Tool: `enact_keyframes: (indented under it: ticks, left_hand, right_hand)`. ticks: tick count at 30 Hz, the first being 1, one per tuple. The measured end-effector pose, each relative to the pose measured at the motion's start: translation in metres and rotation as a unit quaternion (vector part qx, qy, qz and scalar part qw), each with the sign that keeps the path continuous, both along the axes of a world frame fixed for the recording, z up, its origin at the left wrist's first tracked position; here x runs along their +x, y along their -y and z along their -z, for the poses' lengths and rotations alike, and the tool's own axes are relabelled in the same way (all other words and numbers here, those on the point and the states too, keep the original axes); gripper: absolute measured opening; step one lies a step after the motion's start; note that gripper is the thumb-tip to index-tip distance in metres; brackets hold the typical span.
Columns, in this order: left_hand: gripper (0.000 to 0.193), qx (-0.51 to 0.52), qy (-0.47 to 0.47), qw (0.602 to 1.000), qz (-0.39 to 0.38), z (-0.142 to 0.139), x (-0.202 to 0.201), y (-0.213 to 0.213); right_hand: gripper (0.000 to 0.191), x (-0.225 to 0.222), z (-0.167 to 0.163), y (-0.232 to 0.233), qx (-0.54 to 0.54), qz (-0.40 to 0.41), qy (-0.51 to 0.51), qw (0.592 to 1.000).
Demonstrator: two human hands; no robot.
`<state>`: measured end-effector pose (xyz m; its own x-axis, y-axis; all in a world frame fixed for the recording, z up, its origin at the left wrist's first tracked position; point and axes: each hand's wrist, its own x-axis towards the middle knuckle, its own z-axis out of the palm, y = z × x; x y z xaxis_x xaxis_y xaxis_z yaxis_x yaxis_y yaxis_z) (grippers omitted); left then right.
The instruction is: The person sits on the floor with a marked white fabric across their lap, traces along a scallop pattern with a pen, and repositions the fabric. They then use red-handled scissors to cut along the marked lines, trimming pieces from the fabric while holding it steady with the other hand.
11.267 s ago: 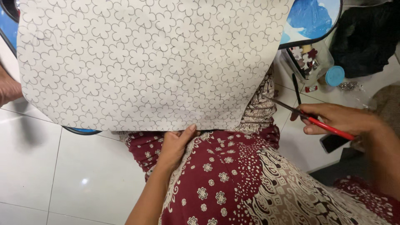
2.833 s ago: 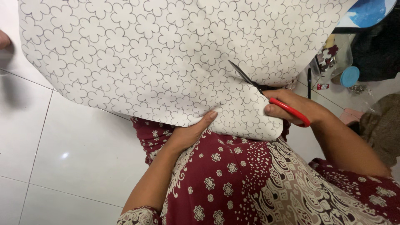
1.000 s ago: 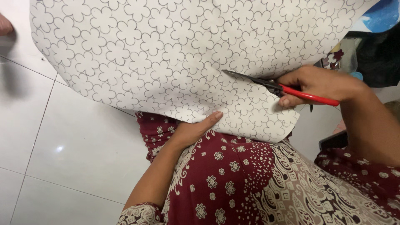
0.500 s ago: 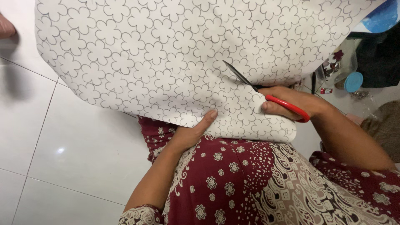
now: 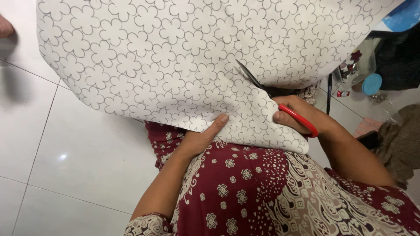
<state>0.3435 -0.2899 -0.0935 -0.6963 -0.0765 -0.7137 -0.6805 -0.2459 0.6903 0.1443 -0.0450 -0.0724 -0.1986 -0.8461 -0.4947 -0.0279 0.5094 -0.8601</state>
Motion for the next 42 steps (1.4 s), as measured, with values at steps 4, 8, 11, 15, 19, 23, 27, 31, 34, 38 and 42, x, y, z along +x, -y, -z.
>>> enact_keyframes:
  ticks: [4, 8, 11, 15, 19, 23, 27, 31, 34, 38, 42]
  left_hand:
    - [0.067, 0.003, 0.014, 1.000, 0.008, -0.002, 0.000, 0.003]
    - [0.067, 0.013, 0.010, 1.000, 0.003, -0.004, 0.001, 0.003]
    - [0.069, 0.029, 0.019, 0.999, -0.009, -0.004, 0.003, 0.001]
    - [0.074, 0.022, 0.037, 0.999, 0.011, -0.004, 0.005, -0.002]
    - [0.076, 0.022, 0.049, 0.998, 0.012, -0.003, 0.006, -0.004]
    - [0.078, 0.025, 0.043, 0.999, 0.003, -0.002, 0.008, -0.006]
    - [0.077, 0.034, 0.024, 0.999, -0.003, 0.000, 0.009, -0.009]
    - [0.076, 0.019, 0.044, 0.998, 0.031, 0.003, 0.010, -0.008]
    - [0.077, 0.023, 0.043, 0.998, 0.035, 0.005, 0.010, -0.006]
    - [0.076, 0.017, 0.054, 0.996, 0.066, 0.003, 0.007, -0.005]
    - [0.075, 0.040, 0.032, 0.998, 0.046, -0.004, 0.004, -0.001]
  right_hand:
    - [0.065, -0.013, -0.013, 0.013, 0.013, -0.040, -0.011, 0.999]
    - [0.070, -0.023, -0.028, 0.029, 0.031, -0.063, 0.018, 0.997]
    - [0.075, -0.028, -0.035, 0.034, 0.015, -0.084, -0.010, 0.996]
    - [0.075, -0.032, -0.037, 0.034, 0.099, -0.092, -0.017, 0.991]
    - [0.077, -0.044, -0.036, 0.036, 0.175, -0.129, -0.039, 0.975]
    - [0.076, -0.055, -0.043, 0.045, 0.227, -0.160, -0.049, 0.959]
    - [0.071, -0.064, -0.056, 0.056, 0.290, -0.211, -0.098, 0.928]
    - [0.071, -0.067, -0.063, 0.065, 0.318, -0.250, -0.143, 0.903]
    - [0.074, -0.071, -0.063, 0.067, 0.309, -0.223, -0.141, 0.914]
    - [0.074, -0.071, -0.053, 0.056, 0.320, -0.230, -0.144, 0.908]
    - [0.068, -0.064, -0.032, 0.047, 0.205, -0.225, -0.075, 0.950]
